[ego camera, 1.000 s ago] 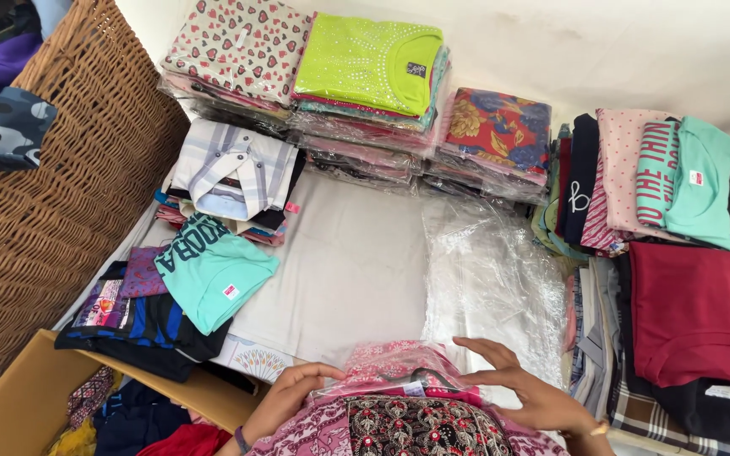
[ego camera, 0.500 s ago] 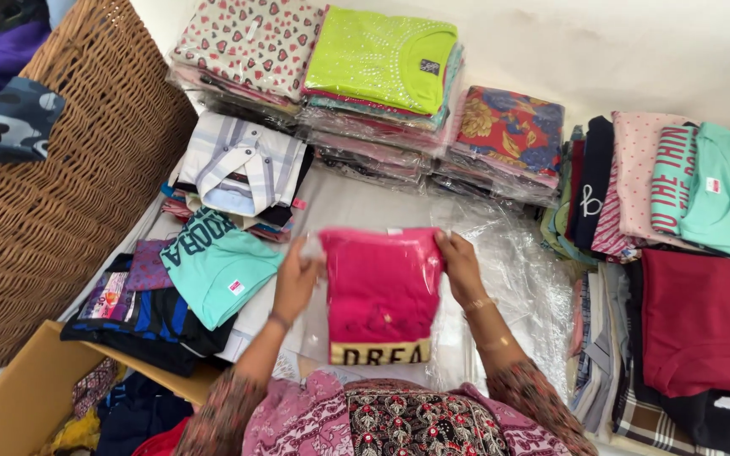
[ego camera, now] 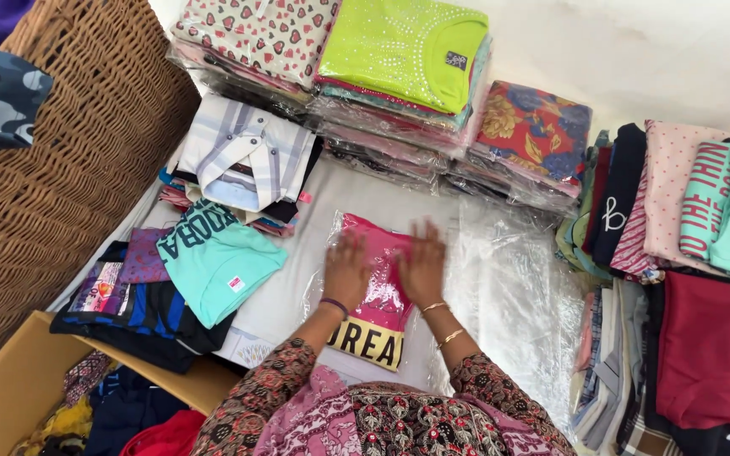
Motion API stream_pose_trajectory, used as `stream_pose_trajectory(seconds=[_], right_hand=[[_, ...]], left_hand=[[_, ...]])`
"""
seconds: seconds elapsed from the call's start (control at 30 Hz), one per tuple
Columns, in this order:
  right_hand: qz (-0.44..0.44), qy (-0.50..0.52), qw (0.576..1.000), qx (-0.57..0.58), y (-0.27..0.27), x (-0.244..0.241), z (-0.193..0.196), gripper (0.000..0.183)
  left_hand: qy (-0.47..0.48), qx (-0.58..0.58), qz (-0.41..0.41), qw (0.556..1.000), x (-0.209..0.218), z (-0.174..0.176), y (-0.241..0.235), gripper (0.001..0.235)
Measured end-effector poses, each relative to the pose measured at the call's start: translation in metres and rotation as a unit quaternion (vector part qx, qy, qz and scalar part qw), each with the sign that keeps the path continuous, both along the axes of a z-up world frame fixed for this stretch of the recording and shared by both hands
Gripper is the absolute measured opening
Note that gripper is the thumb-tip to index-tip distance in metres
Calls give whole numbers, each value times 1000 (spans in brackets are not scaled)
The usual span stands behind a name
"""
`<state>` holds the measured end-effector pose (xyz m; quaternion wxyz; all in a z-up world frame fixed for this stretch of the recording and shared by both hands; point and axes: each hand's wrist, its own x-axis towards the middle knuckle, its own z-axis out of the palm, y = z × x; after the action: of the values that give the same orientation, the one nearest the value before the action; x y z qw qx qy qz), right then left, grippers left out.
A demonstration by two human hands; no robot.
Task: The person folds various shirts and places them into clear plastic bags on a table. They handle items one at a time, including a pink shirt, a lime green shirt, a red floral shirt, and a striped polo, folding each before bagging it.
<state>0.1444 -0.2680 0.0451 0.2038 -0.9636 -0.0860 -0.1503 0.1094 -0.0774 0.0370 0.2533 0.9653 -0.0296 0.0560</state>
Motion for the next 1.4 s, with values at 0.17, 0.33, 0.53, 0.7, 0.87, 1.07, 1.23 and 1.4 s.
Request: stream_pose_trajectory(seconds=[0.17, 0.33, 0.53, 0.7, 0.87, 1.07, 1.23, 1.4], right_hand=[[91, 147, 983, -67, 24, 2, 16, 64], [92, 182, 976, -70, 20, 2, -3, 64], [106, 89, 989, -60, 20, 7, 1, 62], [97, 183, 976, -74, -8, 39, 13, 73], [17, 373, 921, -111, -39, 36, 45, 87], [87, 517, 850, 57, -90, 28, 25, 82], [129, 506, 776, 354, -93, -17, 36, 78], [-79, 457, 608, 645, -60, -51, -25, 53]], left_hand=[[67, 78, -59, 993, 4, 19, -17, 72], [132, 128, -77, 980, 10, 16, -15, 74], [131, 143, -79, 978, 10, 20, -12, 79], [159, 76, -124, 977, 14, 7, 11, 74], [20, -20, 39, 999, -47, 11, 71, 72], [75, -278, 295, 911, -165, -62, 93, 89], [177, -620, 321, 694, -204, -121, 70, 93], [130, -536, 333, 765, -189, -121, 47, 86]])
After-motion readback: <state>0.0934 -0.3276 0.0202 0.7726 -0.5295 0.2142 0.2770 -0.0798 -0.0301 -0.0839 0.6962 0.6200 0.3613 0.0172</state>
